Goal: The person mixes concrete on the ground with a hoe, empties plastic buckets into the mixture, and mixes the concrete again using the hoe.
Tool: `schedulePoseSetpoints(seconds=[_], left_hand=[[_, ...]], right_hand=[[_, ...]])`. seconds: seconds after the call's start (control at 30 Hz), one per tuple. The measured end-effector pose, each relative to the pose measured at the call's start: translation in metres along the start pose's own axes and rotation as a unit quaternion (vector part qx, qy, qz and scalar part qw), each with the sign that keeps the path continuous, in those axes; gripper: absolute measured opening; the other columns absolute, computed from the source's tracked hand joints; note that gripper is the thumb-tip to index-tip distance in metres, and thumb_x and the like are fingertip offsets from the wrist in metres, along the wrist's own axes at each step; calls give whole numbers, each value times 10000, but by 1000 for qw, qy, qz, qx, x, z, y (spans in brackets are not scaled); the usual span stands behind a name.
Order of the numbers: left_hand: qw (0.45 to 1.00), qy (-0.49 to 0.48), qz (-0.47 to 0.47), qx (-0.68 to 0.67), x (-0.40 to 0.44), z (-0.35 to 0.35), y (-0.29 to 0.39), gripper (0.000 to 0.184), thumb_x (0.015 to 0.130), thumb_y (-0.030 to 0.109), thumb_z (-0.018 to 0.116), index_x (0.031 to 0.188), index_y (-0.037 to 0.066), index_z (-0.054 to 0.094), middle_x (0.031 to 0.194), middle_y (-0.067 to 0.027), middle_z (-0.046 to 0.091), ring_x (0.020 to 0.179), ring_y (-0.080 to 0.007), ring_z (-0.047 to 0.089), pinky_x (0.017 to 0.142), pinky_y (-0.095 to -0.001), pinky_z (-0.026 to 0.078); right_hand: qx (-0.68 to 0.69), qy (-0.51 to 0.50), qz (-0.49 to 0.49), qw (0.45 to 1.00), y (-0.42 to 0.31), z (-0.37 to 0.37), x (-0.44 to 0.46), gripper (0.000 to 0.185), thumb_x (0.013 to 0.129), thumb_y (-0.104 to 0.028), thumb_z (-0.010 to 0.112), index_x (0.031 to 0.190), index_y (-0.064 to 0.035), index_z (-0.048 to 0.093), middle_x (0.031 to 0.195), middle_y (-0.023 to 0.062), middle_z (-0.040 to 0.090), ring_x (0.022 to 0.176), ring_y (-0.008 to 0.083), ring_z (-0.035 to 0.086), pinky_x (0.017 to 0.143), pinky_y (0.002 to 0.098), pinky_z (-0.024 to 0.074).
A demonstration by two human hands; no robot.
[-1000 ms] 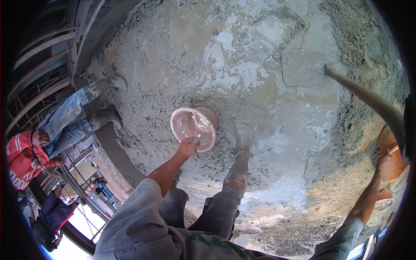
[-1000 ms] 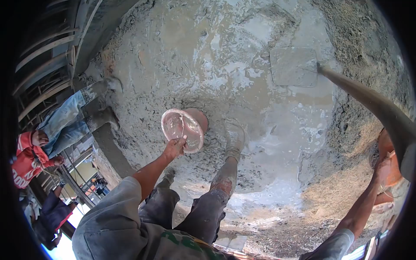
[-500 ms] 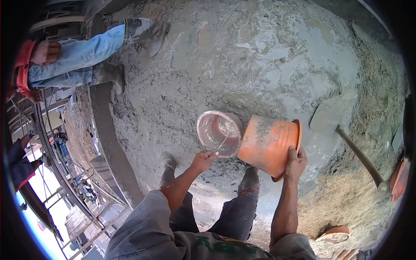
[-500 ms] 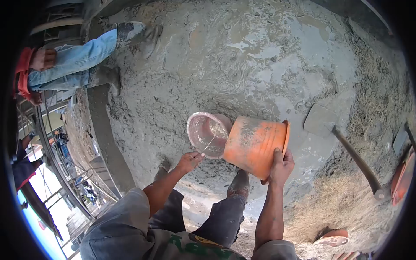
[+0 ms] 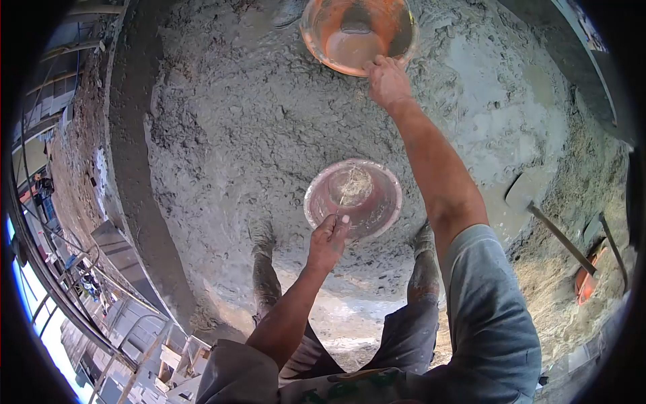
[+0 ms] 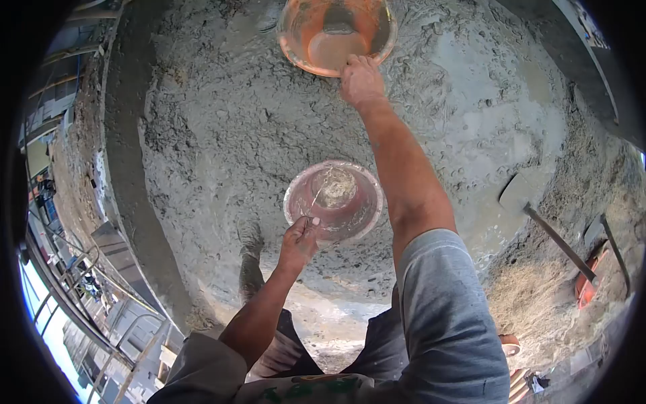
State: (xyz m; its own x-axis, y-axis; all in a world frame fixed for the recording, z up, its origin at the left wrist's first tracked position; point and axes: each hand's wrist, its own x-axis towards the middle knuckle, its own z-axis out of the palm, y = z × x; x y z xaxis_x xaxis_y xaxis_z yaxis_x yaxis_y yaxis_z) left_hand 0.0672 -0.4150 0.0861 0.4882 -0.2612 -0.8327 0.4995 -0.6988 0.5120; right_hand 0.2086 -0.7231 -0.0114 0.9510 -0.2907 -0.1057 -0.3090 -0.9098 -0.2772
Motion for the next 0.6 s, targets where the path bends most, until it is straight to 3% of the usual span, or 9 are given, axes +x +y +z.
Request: schedulePoseSetpoints(seconds=[0.1, 0.17, 0.2, 0.27, 0.33, 0.4, 0.43, 0.5, 0.6], left_hand=[[998, 16, 39, -48, 5, -17, -2, 395, 974, 402, 492, 955, 29, 619, 724, -97, 588, 652, -179, 511, 672, -318, 446], [996, 19, 26, -77, 5, -23, -5, 388, 970, 400, 502, 975, 32, 627, 703, -90, 566, 647, -165, 489, 664, -311, 439], [997, 15, -3, -80, 4, -34, -10, 382, 967, 397, 509, 986, 35, 630, 700, -86, 558, 649, -156, 481, 662, -306, 436], [999, 39, 3, -13, 1, -53, -19, 359, 958, 379, 533, 1004, 38, 636, 705, -76, 557, 653, -129, 469, 648, -290, 430], [991, 87, 24, 95, -11, -69, -24, 304, 940, 326, 579, 1033, 44, 644, 721, -52, 573, 644, -99, 463, 616, -274, 426], [988, 117, 29, 96, -13, -81, -41, 265, 918, 263, 624, 1077, 53, 651, 729, -20, 584, 626, -81, 461, 582, -268, 425], [990, 125, 45, 56, -11, -84, -58, 266, 907, 238, 641, 1100, 56, 651, 729, -8, 584, 618, -75, 461, 570, -268, 425], [992, 116, 55, 19, -8, -78, -68, 285, 889, 199, 663, 1138, 62, 649, 733, 13, 589, 617, -68, 477, 558, -268, 429], [993, 61, 25, 102, -18, -67, -51, 312, 881, 186, 667, 1166, 61, 647, 749, -14, 634, 613, -107, 559, 572, -297, 460]], right_hand=[[45, 198, 41, 978, -42, 7, -36, 478, 748, -135, 640, 1222, -98, 592, 1234, 157, 542, 1241, 292, 453, 1048, 422, 345], [136, 196, 136, 962, -45, 8, -82, 569, 784, -216, 649, 1322, -85, 516, 1300, 182, 508, 1307, 329, 393, 1067, 439, 326], [298, 121, 245, 915, -29, 29, -109, 585, 795, -267, 658, 1328, -82, 506, 1299, 176, 514, 1300, 332, 401, 1049, 455, 339], [558, -56, 447, 697, 22, 88, -175, 621, 842, -402, 641, 1348, -75, 487, 1344, 153, 509, 1291, 301, 416, 999, 460, 377], [583, -221, 567, 538, 14, 87, -215, 664, 852, -478, 604, 1362, -69, 485, 1397, 151, 475, 1297, 282, 417, 1009, 421, 373], [565, -290, 513, 578, -13, 116, -241, 737, 845, -544, 579, 1393, -68, 447, 1424, 137, 446, 1310, 282, 398, 1010, 415, 369], [598, -250, 484, 589, -39, 126, -248, 820, 803, -608, 590, 1349, -6, 484, 1376, 181, 485, 1284, 303, 428, 1018, 400, 363], [645, -244, 548, 474, -68, 191, -266, 866, 772, -650, 598, 1269, 57, 543, 1284, 228, 548, 1209, 324, 501, 1002, 377, 383], [649, -257, 571, 432, -64, 180, -274, 893, 757, -677, 593, 1192, 102, 581, 1200, 256, 594, 1141, 349, 553, 982, 364, 404]])
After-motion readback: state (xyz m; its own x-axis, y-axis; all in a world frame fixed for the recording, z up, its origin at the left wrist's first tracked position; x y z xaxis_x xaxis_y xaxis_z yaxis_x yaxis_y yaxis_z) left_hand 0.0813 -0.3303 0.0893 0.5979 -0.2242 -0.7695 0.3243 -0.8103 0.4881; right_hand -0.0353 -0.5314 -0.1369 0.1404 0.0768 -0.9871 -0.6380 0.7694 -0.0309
